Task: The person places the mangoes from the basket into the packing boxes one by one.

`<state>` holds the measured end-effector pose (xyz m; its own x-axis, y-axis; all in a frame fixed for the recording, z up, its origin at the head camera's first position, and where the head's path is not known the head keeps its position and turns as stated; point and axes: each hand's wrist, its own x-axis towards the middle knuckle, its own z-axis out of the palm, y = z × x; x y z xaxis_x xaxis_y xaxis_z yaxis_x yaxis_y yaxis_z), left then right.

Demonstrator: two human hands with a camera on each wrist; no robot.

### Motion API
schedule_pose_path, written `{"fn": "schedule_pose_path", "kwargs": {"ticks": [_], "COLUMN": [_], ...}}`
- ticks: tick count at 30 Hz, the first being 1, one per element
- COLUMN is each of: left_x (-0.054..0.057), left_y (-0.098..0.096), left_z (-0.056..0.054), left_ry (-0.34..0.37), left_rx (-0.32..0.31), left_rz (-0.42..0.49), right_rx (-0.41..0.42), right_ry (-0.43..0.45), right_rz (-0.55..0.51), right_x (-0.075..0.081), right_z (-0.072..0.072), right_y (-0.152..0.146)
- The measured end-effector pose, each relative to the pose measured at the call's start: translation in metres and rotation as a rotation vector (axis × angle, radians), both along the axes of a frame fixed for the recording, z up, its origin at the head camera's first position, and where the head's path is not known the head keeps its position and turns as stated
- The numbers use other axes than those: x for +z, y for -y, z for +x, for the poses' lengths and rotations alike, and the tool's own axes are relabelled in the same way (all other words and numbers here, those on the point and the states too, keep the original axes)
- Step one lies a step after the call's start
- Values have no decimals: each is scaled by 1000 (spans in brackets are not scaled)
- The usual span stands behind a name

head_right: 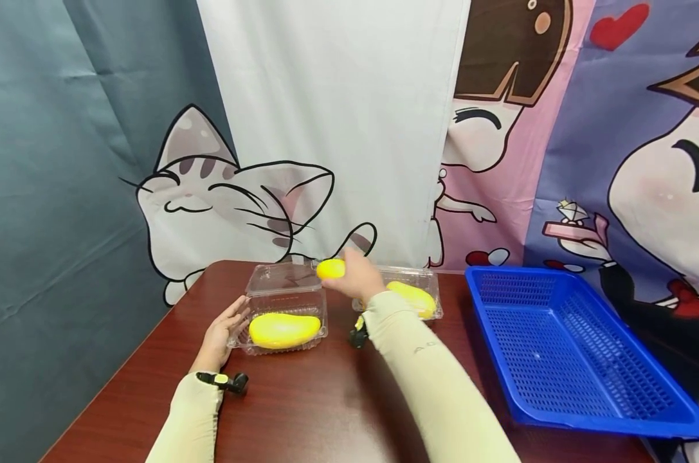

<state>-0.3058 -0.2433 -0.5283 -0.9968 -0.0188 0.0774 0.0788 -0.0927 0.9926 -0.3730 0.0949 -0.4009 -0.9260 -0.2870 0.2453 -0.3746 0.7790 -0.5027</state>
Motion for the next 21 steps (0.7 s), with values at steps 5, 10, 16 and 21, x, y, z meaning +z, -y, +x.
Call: {"fn": "schedule_pose_path", "kwargs": {"ticks": [5,10,16,21], "left_x": [-1,-2,-2,-1], "left_y": [0,-2,-1,0], "left_z": [0,0,1,2], "left_ry": [-10,-12,-21,-12], "left_rx": [17,12,10,22], "left_rz": [-7,-5,3,1], "right_rx": [50,48,51,115], "right_ry": [3,72,61,43], "right_rz": [25,41,14,24], "right_x": [-18,-43,-59,-68], "right_z": [12,20,24,26], "right_y": [52,72,82,88]}}
